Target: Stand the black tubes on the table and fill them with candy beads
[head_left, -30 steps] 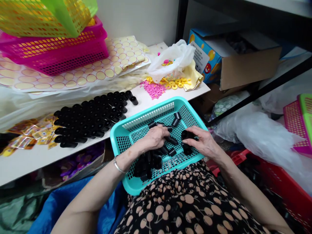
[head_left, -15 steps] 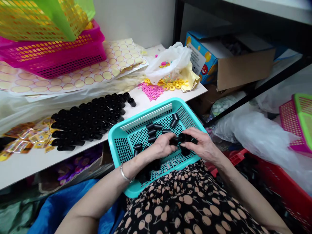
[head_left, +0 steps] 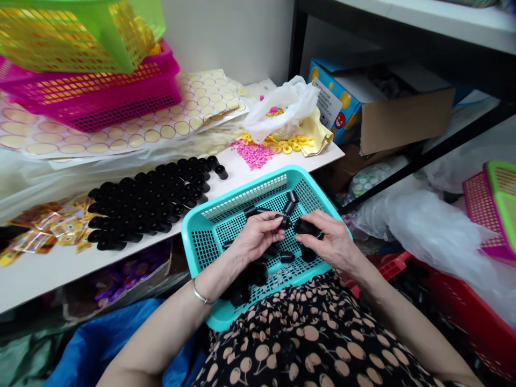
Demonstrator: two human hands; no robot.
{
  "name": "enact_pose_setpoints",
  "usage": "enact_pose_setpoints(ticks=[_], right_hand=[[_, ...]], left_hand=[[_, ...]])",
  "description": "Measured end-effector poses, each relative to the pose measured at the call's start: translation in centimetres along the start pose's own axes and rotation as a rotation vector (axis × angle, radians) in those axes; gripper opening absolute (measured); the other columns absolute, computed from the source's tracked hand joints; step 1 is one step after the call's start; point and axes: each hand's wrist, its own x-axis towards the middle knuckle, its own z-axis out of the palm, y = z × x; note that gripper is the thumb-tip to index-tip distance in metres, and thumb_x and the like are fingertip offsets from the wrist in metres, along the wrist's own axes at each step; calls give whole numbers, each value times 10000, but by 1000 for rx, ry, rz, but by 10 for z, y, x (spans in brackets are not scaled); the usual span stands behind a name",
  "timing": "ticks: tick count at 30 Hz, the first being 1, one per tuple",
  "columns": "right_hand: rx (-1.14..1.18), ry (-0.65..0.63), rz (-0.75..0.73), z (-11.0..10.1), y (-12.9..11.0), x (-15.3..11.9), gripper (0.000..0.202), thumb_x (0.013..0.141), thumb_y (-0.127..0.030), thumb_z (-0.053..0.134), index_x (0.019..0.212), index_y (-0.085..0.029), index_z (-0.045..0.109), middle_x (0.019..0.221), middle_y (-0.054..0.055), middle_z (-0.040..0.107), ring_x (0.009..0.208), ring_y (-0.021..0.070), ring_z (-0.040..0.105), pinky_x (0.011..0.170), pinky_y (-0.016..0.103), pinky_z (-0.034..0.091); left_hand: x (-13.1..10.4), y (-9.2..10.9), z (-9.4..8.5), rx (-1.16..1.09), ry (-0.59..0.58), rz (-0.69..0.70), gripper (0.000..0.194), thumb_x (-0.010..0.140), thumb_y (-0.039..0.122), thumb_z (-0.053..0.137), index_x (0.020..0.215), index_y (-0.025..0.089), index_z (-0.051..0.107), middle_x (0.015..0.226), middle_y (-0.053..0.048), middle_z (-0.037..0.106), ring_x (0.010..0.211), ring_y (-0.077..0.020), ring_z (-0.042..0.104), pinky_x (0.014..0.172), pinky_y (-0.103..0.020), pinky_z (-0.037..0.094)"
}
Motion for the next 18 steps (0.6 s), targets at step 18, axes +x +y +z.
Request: enact_pose_setpoints(ticks=[18], right_hand=[[89,-28,9,21,-2,4,292,769,-180,625,1049,-217,549,909,30,541,817,176,537,718,307,461]], left_hand=[[-12,-12,14,668,-70,334,309,781,335,632,1060,208,672,935,-8,684,831,-142,588,782,-266,451]])
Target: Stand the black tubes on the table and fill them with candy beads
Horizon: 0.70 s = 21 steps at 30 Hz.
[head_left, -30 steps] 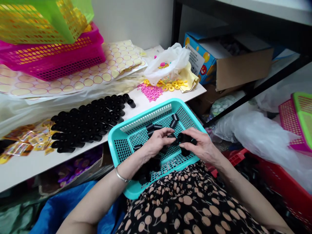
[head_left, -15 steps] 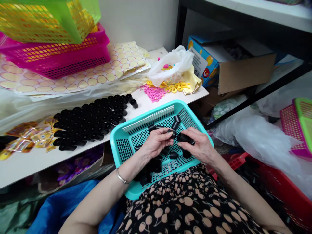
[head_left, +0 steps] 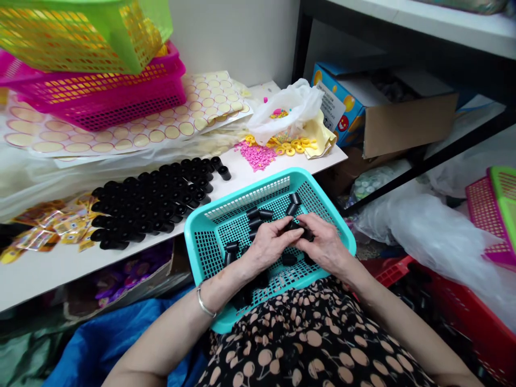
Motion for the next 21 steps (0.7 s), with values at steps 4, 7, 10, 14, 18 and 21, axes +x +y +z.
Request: enact_pose_setpoints(ticks=[4,7,10,14,18,21], right_hand=[[154,-81,36,4,5,1,477,745,-237,690,1170,-238,475,1048,48,505,866,178,542,738,334,503],[96,-103,43,3,10,2,364,795,-242,642,1128,-233,493,1049,52,505,875,179,534,755,349,495],[-32,-170,50,-1,15,2,239,825,-237,599,1051,-208,525,1025,58,519,859,183,531,748,344,473],[-244,-363,65,-3,17,8,107,853,-224,540,949,-178,548,917,46,537,784,168,528,701,304,432],[-491,-506,35,5,16,22,127,848,-219,511,950,-159,556,961,84,561,883,208,543,750,318,425],[-671,-545,-6,17,14,38,238,822,-191,503,1048,-125,542,1074,139,558,980,258,532,778,347,436]], left_hand=[[13,8,-21,125,195,69,364,700,317,687,1039,187,664,894,-16,681,801,-157,589,775,-287,464],[30,19,-62,422,570,134,431,668,326,686,1065,168,628,905,-29,665,795,-159,573,755,-285,454],[46,26,-107,817,806,78,368,688,331,619,1015,164,635,846,-25,654,763,-170,571,721,-289,436],[61,22,-142,1203,746,-71,262,671,293,572,881,174,675,865,-54,646,807,-203,578,693,-289,408],[69,19,-146,1314,665,-194,179,648,279,579,768,177,663,822,-69,641,811,-224,578,639,-280,381],[72,22,-146,1361,634,-226,169,656,273,582,771,166,645,807,-76,627,813,-234,575,638,-282,375]])
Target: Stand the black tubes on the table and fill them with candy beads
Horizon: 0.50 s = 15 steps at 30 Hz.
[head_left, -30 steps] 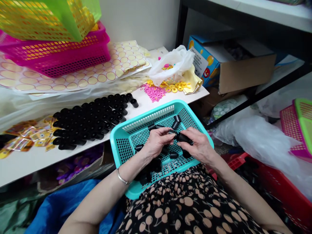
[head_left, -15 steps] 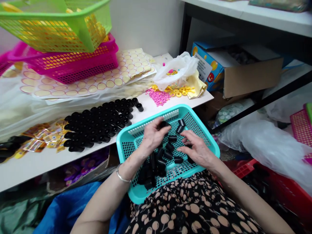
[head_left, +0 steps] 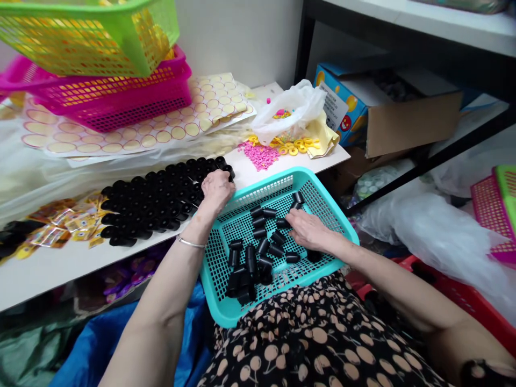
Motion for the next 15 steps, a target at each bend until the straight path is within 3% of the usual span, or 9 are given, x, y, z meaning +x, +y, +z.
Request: enact_pose_setpoints(ticks=[3,6,8,9,10,12,14,15], right_hand=[[-107,-55,-31,-1,-7,19,252,789,-138,500,1034,-118,560,1056,147,578,940,266,556,732,344,447],[-123,-74,-59,-1,-12,31,229,781,-83,467,965,-124,598,988,140,613,914,261,579,705,329,440],[-115,-82,-69,-3,-10,32,212,774,-80,467,921,-125,612,945,134,629,874,254,595,682,322,434],[-114,-84,-70,-5,-7,30,206,771,-89,473,920,-124,612,943,131,632,856,251,600,674,321,432],[-109,-80,-68,-7,-3,27,204,771,-105,482,930,-123,609,949,129,633,848,248,601,673,321,430],[-56,-40,-59,-13,8,18,207,782,-147,500,961,-128,600,955,116,632,858,243,595,692,322,426],[76,28,-46,-19,20,7,232,792,-201,534,1007,-142,596,941,88,630,860,227,580,712,319,422],[169,63,-37,-20,26,2,257,787,-224,560,1030,-150,597,928,72,630,845,216,573,714,316,421]], left_hand=[[-2,2,-6,57,28,50,195,682,248,554,838,158,628,948,-101,605,818,-236,571,638,-293,375],[-15,6,-11,42,135,146,225,732,233,497,908,154,613,1086,-115,562,832,-227,565,652,-302,383],[-32,13,-13,-53,169,227,216,765,229,461,893,154,618,1063,-107,574,853,-216,557,686,-305,397],[-43,18,-13,-132,127,289,207,774,226,450,862,157,624,1004,-93,594,844,-204,555,699,-301,404],[-55,23,-12,-217,35,366,194,777,223,450,823,162,629,923,-74,612,823,-189,554,705,-294,412],[-82,35,-8,-356,-285,567,158,759,211,476,757,176,629,764,-29,616,743,-157,551,687,-270,426],[-109,49,0,-355,-575,783,110,722,185,510,715,185,619,711,-9,614,717,-149,558,682,-261,438],[-121,55,6,-317,-648,863,94,703,167,520,702,184,613,714,-15,619,724,-158,566,685,-267,444]])
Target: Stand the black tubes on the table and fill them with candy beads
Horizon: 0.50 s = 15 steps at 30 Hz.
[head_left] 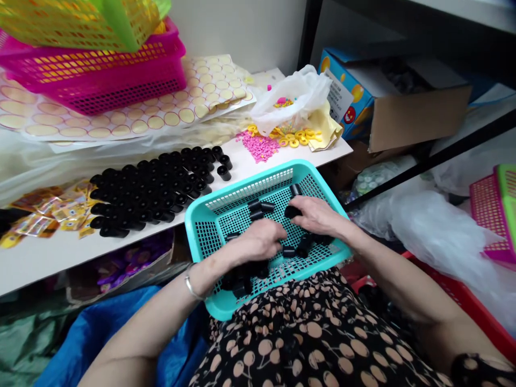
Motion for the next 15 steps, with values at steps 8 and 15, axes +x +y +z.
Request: enact_pose_setpoints(ticks=[8,15], right_hand=[[591,230,-16,9,9,-41,332,709,-213,702,1033,-170,641,996,50,626,963,201,543,874,359,418],[665,420,-68,14,-2,-54,315,738,-178,687,1047,-194,627,1007,49,617,970,199,542,881,366,425]], left_hand=[[22,12,48,180,-154,-63,134,700,134,515,766,145,631,751,-101,628,736,-228,609,662,-320,465],[13,12,7,-273,2,-312,123,638,168,606,753,170,648,644,3,571,630,-142,517,575,-254,376]])
